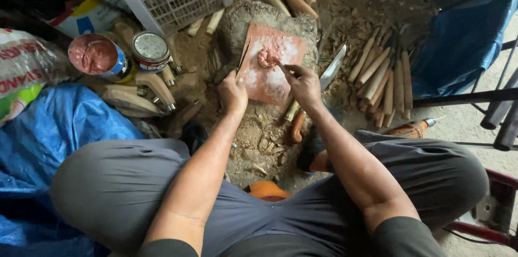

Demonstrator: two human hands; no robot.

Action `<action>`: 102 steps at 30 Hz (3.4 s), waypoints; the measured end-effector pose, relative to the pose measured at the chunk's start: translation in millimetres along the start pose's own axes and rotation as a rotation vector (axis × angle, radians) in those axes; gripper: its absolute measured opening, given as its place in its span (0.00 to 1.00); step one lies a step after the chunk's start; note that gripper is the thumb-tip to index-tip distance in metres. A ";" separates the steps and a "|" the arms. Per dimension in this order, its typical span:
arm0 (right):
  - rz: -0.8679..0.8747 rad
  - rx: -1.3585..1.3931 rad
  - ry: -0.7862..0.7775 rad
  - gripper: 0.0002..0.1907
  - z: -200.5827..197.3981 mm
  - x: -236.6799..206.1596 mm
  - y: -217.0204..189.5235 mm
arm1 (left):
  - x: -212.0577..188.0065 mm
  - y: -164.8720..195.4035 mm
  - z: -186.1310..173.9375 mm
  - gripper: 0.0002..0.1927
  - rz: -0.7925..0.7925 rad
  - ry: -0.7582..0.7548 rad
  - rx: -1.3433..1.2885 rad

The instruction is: The person sits on the floor and uses two small metal tools to mix a reddish paste on a square tile. After mixing, the person picks up a curved metal tool with a wooden handle and scrapes the mixed paste onto its blade.

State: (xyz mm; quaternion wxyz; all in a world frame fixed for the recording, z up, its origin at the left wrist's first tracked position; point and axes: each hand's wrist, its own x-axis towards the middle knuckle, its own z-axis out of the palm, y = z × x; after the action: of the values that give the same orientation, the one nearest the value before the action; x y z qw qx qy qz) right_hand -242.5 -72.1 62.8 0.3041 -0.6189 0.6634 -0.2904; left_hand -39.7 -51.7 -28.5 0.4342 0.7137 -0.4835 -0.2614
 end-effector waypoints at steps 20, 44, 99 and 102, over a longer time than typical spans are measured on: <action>0.258 0.122 -0.241 0.19 -14.2 16.6 -33.7 | 3.0 -3.1 3.9 0.13 0.007 0.028 0.013; -0.046 -0.404 -0.156 0.12 -18.1 17.4 -20.2 | 4.2 11.4 -7.3 0.15 -0.052 0.015 0.057; 0.348 0.346 -0.066 0.17 -9.0 -23.2 -8.2 | -4.4 2.5 17.3 0.13 -0.093 0.014 -0.013; 0.285 0.214 -0.050 0.17 0.0 -21.6 -3.0 | -6.3 8.7 11.3 0.16 -0.080 0.040 -0.004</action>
State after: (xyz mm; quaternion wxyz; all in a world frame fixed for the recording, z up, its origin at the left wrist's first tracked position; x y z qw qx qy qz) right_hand -239.5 -50.7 66.1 0.4227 -0.4896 0.7021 -0.2977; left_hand -55.2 -51.4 -26.7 0.4342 0.7368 -0.4453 -0.2652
